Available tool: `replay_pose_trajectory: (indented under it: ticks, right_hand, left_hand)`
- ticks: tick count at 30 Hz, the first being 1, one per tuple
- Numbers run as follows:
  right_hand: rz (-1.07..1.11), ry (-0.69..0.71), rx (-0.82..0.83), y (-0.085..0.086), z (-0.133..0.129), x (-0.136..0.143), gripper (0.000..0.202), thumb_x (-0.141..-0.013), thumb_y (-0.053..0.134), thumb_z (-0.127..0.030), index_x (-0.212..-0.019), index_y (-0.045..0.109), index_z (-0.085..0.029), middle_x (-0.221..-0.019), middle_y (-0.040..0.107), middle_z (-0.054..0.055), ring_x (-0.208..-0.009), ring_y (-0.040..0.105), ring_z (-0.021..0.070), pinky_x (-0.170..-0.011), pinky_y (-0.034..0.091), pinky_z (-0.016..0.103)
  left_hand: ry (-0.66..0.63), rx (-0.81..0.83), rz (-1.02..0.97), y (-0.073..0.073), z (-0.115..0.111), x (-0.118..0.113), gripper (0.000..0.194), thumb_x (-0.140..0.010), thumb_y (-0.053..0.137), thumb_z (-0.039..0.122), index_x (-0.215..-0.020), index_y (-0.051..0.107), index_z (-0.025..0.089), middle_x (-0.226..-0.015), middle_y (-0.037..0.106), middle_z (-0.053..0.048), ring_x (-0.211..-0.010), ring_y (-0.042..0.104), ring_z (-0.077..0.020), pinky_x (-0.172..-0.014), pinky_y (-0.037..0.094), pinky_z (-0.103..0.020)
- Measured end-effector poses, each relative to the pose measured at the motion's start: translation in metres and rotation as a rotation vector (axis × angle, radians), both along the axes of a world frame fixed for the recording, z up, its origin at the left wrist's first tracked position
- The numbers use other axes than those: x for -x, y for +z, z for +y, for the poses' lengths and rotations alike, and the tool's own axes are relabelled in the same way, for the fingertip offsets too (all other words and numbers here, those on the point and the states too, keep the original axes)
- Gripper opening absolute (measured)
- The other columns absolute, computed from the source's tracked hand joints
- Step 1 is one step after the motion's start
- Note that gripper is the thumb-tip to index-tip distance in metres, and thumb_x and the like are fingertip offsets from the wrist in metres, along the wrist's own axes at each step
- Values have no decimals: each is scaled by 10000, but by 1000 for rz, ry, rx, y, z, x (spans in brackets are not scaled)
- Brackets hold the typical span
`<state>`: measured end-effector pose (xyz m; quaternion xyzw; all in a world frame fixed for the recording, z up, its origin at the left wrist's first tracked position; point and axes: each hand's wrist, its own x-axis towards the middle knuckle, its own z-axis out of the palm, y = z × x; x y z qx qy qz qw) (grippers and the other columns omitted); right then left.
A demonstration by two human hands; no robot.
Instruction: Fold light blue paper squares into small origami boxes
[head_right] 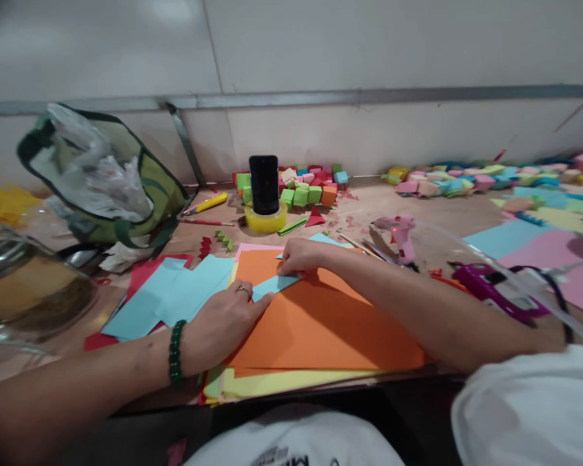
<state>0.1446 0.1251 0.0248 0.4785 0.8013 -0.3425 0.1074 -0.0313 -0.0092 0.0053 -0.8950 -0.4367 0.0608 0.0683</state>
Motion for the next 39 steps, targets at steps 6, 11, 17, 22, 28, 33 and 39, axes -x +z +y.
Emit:
replay_pose_trajectory:
  ticks: [6,11,17,22,28,33,39]
  right_hand:
    - [-48,-26,-214,8,-10,-4,316,-697,600,-443,-545,574,-167,-491,567,13,-520,506,127,-484,316,233]
    - [22,74,-129,7,-30,12,276,-660,632,-432,-572,568,-178,-507,568,-10,-502,488,115,-457,305,226]
    - [56,-32,78,-2,-30,-11,302,-689,615,-447,-560,560,-180,-436,539,-28,-448,508,111,-484,367,224]
    - [103,-56,123,-5,-24,-28,345,-679,625,-502,-567,556,-183,-411,509,-40,-416,463,100,-454,337,221]
    - [-30,40,2,15,-21,-2,366,-704,615,-503,-567,588,-165,-473,564,-7,-476,492,107,-489,336,229]
    - [-45,83,4,15,-21,32,365,-707,622,-462,-507,545,-166,-457,555,1,-482,491,115,-510,365,235]
    - [-60,24,-17,7,-5,10,276,-701,615,-363,-522,541,-166,-449,540,-6,-474,480,109,-486,342,225]
  left_hand:
    - [36,97,-30,10,-1,1,276,-881,401,84,-1075,586,151,-890,574,-129,-857,547,-250,-655,505,-334]
    - [39,98,-40,13,-3,2,296,-881,395,91,-1104,580,148,-903,581,-138,-866,551,-249,-626,514,-314]
    - [58,119,-103,11,0,5,211,-876,414,121,-994,586,149,-861,567,-114,-822,548,-226,-637,511,-311]
    - [94,150,-129,12,1,4,198,-874,404,124,-945,589,119,-944,569,-135,-885,544,-242,-695,515,-343]
    - [76,104,-31,7,-4,-1,288,-865,349,31,-1040,572,78,-950,583,-164,-887,526,-259,-654,518,-352]
    - [24,44,-22,0,-2,1,253,-861,387,50,-1032,573,56,-922,589,-176,-823,520,-241,-635,509,-340]
    - [26,88,17,5,1,1,236,-854,401,33,-993,589,66,-901,599,-154,-826,531,-239,-647,494,-336]
